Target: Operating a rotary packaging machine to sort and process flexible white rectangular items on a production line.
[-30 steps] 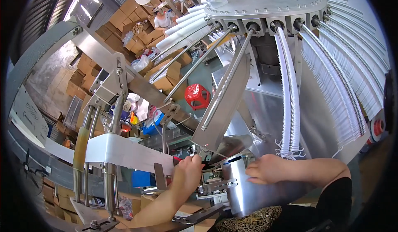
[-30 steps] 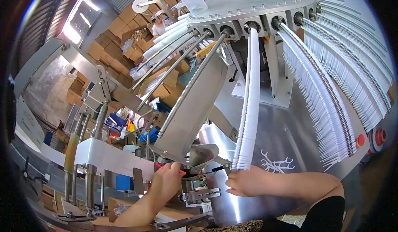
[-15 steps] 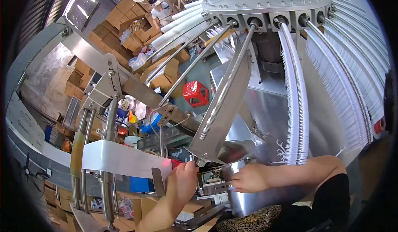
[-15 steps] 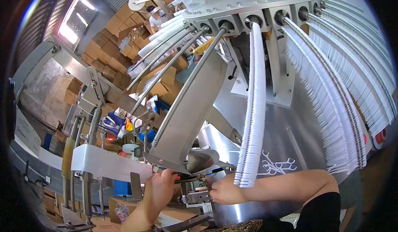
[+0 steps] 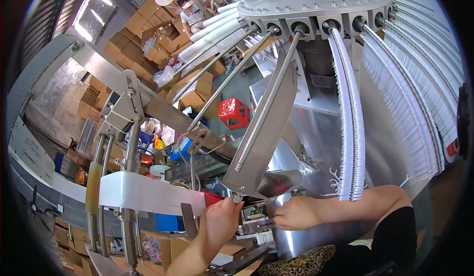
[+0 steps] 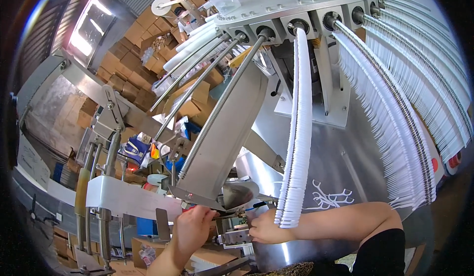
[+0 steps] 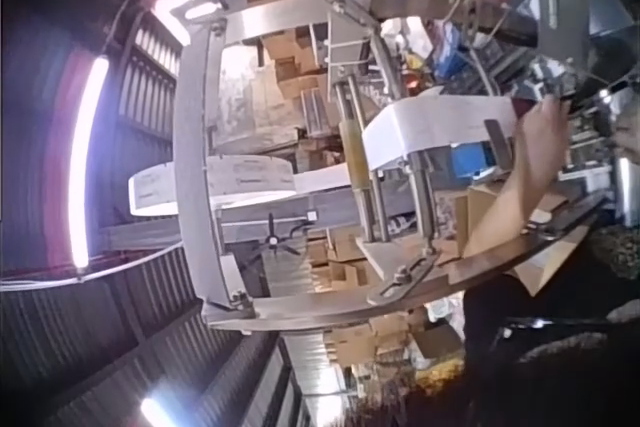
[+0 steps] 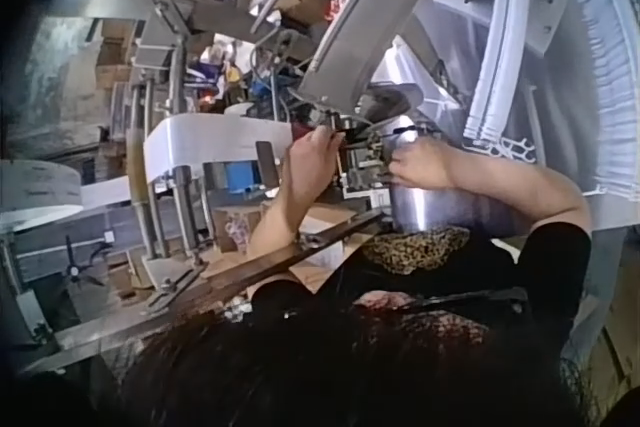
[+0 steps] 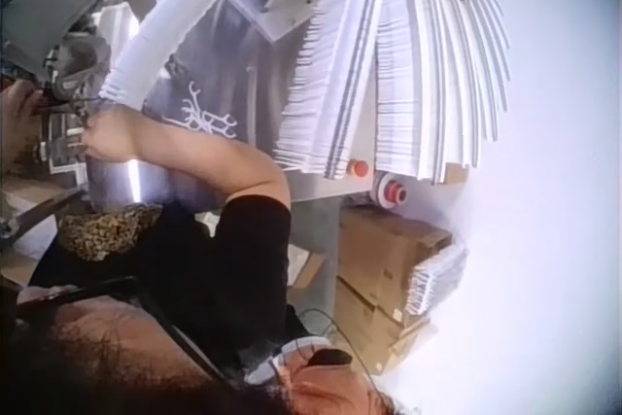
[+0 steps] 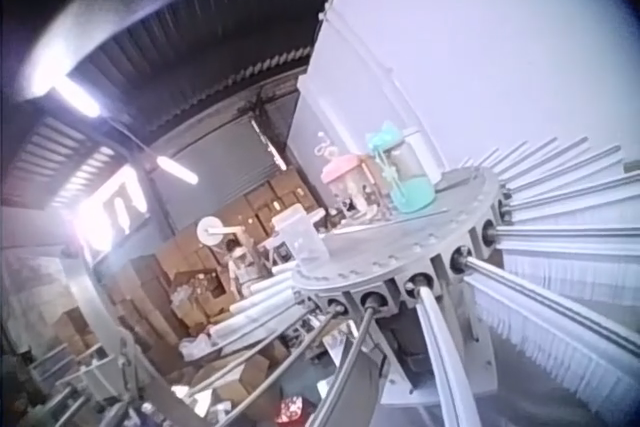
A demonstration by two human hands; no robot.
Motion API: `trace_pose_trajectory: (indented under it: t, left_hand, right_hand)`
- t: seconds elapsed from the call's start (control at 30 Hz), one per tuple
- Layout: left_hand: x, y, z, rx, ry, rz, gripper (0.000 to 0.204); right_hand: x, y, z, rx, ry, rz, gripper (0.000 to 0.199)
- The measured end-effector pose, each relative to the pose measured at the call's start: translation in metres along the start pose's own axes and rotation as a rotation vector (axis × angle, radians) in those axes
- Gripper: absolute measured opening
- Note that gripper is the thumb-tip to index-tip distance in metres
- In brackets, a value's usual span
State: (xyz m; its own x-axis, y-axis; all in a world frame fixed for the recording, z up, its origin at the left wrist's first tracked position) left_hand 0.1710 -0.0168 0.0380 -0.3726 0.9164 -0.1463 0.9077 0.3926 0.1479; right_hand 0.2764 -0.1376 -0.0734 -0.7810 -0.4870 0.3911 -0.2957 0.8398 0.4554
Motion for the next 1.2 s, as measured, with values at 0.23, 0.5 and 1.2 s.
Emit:
trace_pose_trajectory:
  t: [0.23,0.5,1.2]
  left_hand:
    - [-0.042,0.004,-0.061,-0.374,-0.098,0.175,0.008]
    - [-0.025,-0.015,-0.068,-0.424,-0.185,0.084,0.015]
    - [-0.041,0.003,-0.109,-0.293,0.101,0.115,0.008]
  right_hand:
    - [0.003,0.009,0.005,0.023,0.011,0.007,0.019]
    - [0.002,0.020,0.014,0.007,-0.093,0.090,0.021]
    - [0.001,0.019,0.023,0.000,-0.089,0.103,0.022]
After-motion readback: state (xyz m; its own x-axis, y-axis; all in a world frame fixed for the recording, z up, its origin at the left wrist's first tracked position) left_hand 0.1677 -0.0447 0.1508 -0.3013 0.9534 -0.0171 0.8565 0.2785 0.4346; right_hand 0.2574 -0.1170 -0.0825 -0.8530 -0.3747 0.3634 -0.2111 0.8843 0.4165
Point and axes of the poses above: each hand's wrist, its own y-axis towards the middle knuckle, its own z-axis out of the palm, x = y × z, the point moved 3 cm from there along y, towards the middle knuckle, and after that the axes turned 2 degrees about -x, right-handed, at the moved point
